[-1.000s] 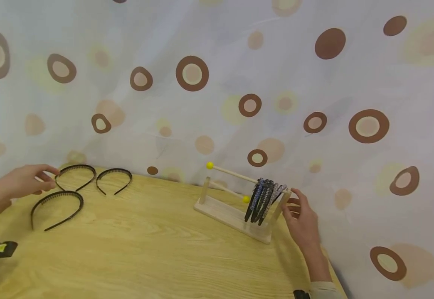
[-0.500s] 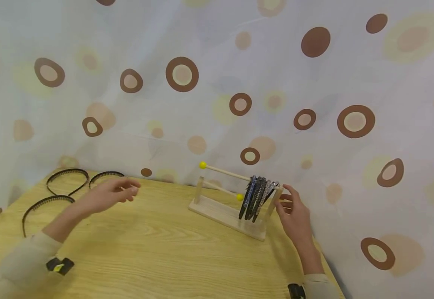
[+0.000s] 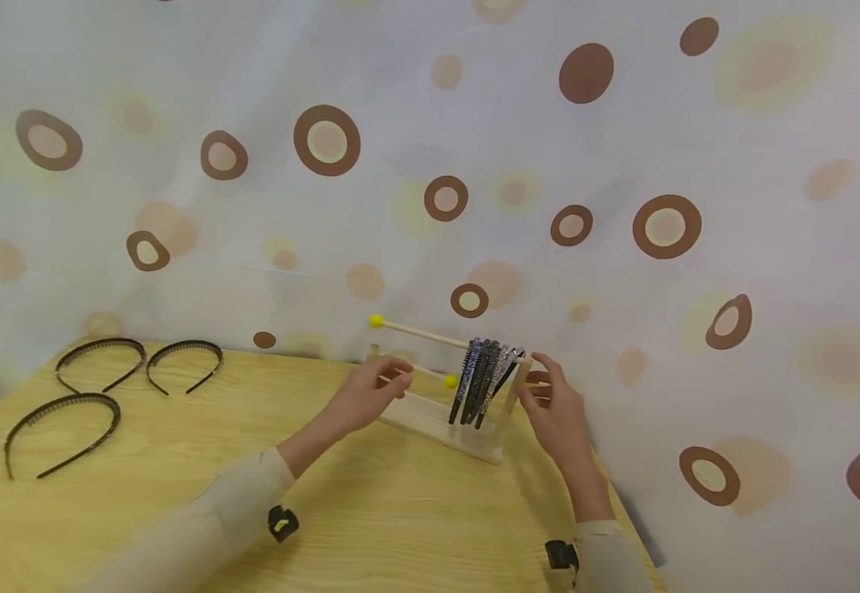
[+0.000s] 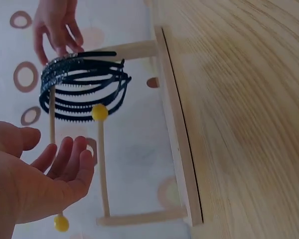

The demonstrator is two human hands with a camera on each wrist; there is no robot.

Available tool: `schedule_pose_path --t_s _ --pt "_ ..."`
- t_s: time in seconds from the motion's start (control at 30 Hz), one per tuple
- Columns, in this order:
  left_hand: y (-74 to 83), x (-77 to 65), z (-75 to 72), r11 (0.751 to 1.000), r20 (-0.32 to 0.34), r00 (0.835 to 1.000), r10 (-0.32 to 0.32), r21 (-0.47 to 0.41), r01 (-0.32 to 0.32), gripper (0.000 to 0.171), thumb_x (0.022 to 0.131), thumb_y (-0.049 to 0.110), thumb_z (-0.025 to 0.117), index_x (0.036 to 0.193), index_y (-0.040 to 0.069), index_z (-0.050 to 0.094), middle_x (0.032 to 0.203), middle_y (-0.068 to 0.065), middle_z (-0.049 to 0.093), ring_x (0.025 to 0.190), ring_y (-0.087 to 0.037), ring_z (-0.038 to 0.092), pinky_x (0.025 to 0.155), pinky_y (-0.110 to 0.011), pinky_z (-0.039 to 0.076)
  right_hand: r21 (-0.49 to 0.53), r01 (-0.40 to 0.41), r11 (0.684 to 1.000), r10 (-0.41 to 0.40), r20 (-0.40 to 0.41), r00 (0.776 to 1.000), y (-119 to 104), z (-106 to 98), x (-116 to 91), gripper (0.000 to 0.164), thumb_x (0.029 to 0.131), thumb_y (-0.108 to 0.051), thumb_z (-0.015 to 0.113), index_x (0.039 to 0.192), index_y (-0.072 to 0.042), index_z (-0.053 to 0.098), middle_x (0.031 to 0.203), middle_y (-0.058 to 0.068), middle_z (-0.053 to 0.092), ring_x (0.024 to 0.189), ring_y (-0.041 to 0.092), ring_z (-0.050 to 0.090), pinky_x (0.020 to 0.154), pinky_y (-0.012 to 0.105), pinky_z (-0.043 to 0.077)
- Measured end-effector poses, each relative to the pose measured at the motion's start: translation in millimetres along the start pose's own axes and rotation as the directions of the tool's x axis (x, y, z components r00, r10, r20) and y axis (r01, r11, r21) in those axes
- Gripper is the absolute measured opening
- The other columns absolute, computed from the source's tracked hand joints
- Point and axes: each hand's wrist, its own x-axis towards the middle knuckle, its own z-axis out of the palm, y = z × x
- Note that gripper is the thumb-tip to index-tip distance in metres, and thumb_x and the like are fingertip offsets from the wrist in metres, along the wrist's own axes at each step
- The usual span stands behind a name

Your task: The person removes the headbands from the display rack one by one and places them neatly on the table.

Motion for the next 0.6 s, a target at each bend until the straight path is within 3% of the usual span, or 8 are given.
schedule_pose_path --t_s 0.13,0.27,0.43,0.6 --pt "12.0 15.1 32.5 0.998 -0.037 0.999 0.001 -0.065 -0.004 0.031 0.103 0.033 0.063 0.127 0.014 0.066 0.105 0.001 0.068 0.094 -0.017 0.066 0.079 -0.037 0.056 0.013 -0.017 1.0 0.017 0.002 1.0 -1.5 2.6 0.0 0.059 0.102 -0.013 0.066 0.155 -0.013 0.04 0.123 0.021 0.065 0.101 0.04 0.069 0.08 0.053 0.058" --pt "21.0 19.4 55.3 0.993 -0.074 0.997 -0.032 -0.118 0.023 0.038 0.097 0.035 0.072 0.128 0.013 0.065 0.1 0.002 0.066 0.09 -0.016 0.065 0.076 -0.035 0.057 0.03 -0.038 0.999 0.038 0.03 0.999 -3.1 3.7 -2.6 0.058 0.103 -0.014 0.065 0.155 -0.014 0.039 0.124 0.021 0.065 0.104 0.04 0.069 0.081 0.053 0.058" --pt "32.3 19.5 72.1 0.984 -0.146 0.987 -0.064 -0.175 0.038 0.04 0.095 0.029 0.076 0.127 0.008 0.065 0.097 0.0 0.066 0.085 -0.015 0.065 0.07 -0.033 0.057 0.049 -0.043 0.998 0.041 0.041 0.998 -6.4 -1.5 -1.2 0.058 0.101 -0.015 0.067 0.154 -0.014 0.043 0.122 0.02 0.066 0.103 0.039 0.069 0.082 0.054 0.057" --pt "43.8 19.0 81.3 0.977 -0.173 0.983 -0.066 -0.21 0.029 0.034 0.096 0.023 0.075 0.123 0.005 0.066 0.097 -0.003 0.067 0.087 -0.018 0.066 0.07 -0.034 0.057 0.037 -0.032 0.999 0.03 0.043 0.999 -7.7 -11.6 2.0 0.057 0.101 -0.015 0.068 0.153 -0.013 0.044 0.12 0.02 0.068 0.102 0.04 0.069 0.081 0.056 0.057"
